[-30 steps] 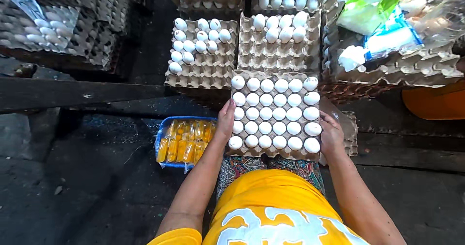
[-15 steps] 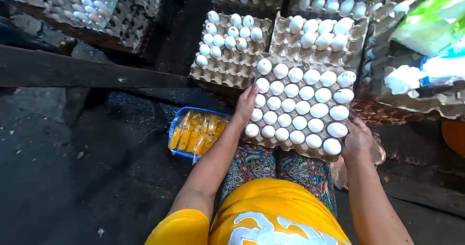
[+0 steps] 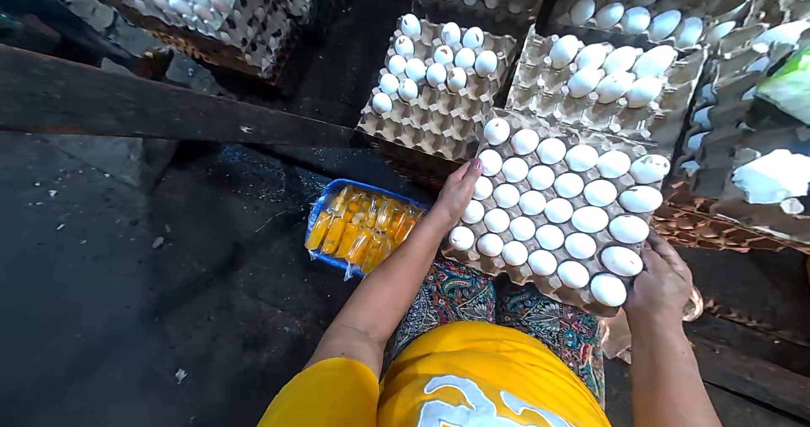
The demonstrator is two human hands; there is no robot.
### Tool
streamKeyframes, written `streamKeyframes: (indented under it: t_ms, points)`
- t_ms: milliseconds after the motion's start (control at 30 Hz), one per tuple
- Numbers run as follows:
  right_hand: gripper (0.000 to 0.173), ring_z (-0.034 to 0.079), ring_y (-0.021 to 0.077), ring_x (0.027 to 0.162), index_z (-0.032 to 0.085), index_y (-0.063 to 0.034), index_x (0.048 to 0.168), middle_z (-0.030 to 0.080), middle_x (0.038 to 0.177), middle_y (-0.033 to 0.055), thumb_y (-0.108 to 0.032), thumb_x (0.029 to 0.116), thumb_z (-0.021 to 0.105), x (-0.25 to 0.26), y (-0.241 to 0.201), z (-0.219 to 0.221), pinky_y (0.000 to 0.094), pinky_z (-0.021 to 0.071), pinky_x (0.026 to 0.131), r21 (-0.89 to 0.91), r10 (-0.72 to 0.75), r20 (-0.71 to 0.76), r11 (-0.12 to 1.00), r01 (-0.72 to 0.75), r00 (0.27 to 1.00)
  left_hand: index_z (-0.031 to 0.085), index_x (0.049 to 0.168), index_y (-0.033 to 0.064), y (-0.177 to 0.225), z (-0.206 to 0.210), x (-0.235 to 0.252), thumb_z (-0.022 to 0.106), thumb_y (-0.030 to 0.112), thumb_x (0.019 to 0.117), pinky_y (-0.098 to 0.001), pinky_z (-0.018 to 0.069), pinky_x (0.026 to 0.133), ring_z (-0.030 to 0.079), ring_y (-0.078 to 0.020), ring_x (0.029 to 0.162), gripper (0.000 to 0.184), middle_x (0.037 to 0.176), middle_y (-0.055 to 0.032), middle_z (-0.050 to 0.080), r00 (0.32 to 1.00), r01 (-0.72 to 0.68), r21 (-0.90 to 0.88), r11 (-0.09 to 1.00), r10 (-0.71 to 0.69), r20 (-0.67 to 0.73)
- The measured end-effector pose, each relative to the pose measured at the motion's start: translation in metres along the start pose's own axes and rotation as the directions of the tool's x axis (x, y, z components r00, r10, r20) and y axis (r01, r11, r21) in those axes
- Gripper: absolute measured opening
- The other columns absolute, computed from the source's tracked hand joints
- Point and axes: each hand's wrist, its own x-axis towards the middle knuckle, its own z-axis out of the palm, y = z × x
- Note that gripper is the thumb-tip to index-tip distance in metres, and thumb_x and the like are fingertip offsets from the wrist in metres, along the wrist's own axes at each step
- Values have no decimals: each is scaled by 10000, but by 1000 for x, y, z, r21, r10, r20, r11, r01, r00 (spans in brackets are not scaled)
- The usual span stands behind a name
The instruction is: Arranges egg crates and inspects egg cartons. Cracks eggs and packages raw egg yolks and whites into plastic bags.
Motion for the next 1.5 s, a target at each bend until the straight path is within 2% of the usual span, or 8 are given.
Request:
streamKeyframes:
  t_ms: [400, 733, 1000, 1133, 1233, 1333, 1433, 1500]
  points:
    - [328, 675, 42, 1015, 597, 64, 1257, 703, 1144, 21, 12, 1012, 386, -6, 9, -24, 234, 556, 937, 3, -47, 0, 999, 47, 999, 458, 1508, -1, 7, 15, -18, 364, 345, 1125, -432, 385, 1164, 509, -227, 1375, 525, 1490, -197, 522, 999, -21, 26, 999, 20, 35]
    - [324, 686, 28, 959, 616, 35, 1217, 721, 1062, -22, 33, 1008, 368, -10, 17, -38, 230, 574, 904, 12, 6, -16, 1000, -6, 1000, 437, 1528, 16, -14, 19, -17, 354, 387, 1122, -445, 364, 1189, 476, -228, 1414, 557, 1520, -184, 499, 997, 21, 13, 1000, -22, 77]
    - [349, 682, 23, 966, 562, 29, 1305, 705, 1108, -17, 26, 1018, 363, -9, 11, -34, 225, 575, 892, 5, 109, 20, 994, -109, 994, 444, 1531, 40, -22, 16, -18, 336, 417, 1120, -433, 352, 1194, 448, -209, 1433, 568, 1555, -156, 466, 997, 58, -41, 998, -56, 52]
    - [397, 634, 69, 1070, 517, 105, 1371, 614, 1303, 146, -26, 1029, 363, -8, 9, -50, 229, 532, 933, -346, -73, 74, 934, 94, 995, 414, 1546, 34, -20, 13, -19, 312, 415, 1124, -442, 337, 1205, 430, -222, 1448, 578, 1571, -167, 442, 994, 84, -32, 996, -82, 66]
    - [420, 646, 239, 906, 518, 156, 1358, 634, 1152, 325, -57, 1054, 319, -25, -17, -43, 347, 541, 834, -667, -356, 164, 647, 369, 920, 420, 1533, -6, -18, 5, -17, 295, 353, 1135, -421, 307, 1225, 420, -224, 1459, 550, 1565, -189, 446, 997, 14, 16, 1000, -16, 74]
    - [420, 559, 99, 794, 487, 181, 1359, 612, 1032, 255, -101, 1083, 343, -35, -38, -18, 230, 496, 754, -626, -521, 215, 576, 526, 826, 439, 1517, -1, -22, -13, -5, 351, 312, 1124, -454, 429, 1142, 526, -267, 1370, 510, 1494, -203, 521, 999, -23, 52, 998, 25, -27]
    - [400, 526, -20, 688, 498, 118, 1351, 593, 932, 43, -171, 1091, 402, -30, -54, 14, 169, 483, 643, -387, -421, 284, 772, 505, 862, 411, 1505, 7, -16, -33, 6, 435, 288, 1108, -459, 501, 1048, 587, -293, 1279, 487, 1464, -218, 525, 955, 66, -135, 989, -101, -277]
    - [280, 496, -44, 577, 557, -28, 1284, 544, 765, -112, -144, 1067, 422, -25, -65, 44, 133, 455, 548, -195, -238, 318, 931, 309, 918, 351, 1531, 24, -8, -45, 13, 451, 296, 1107, -442, 511, 1035, 577, -295, 1288, 513, 1495, -217, 476, 895, 78, -300, 951, -199, -399]
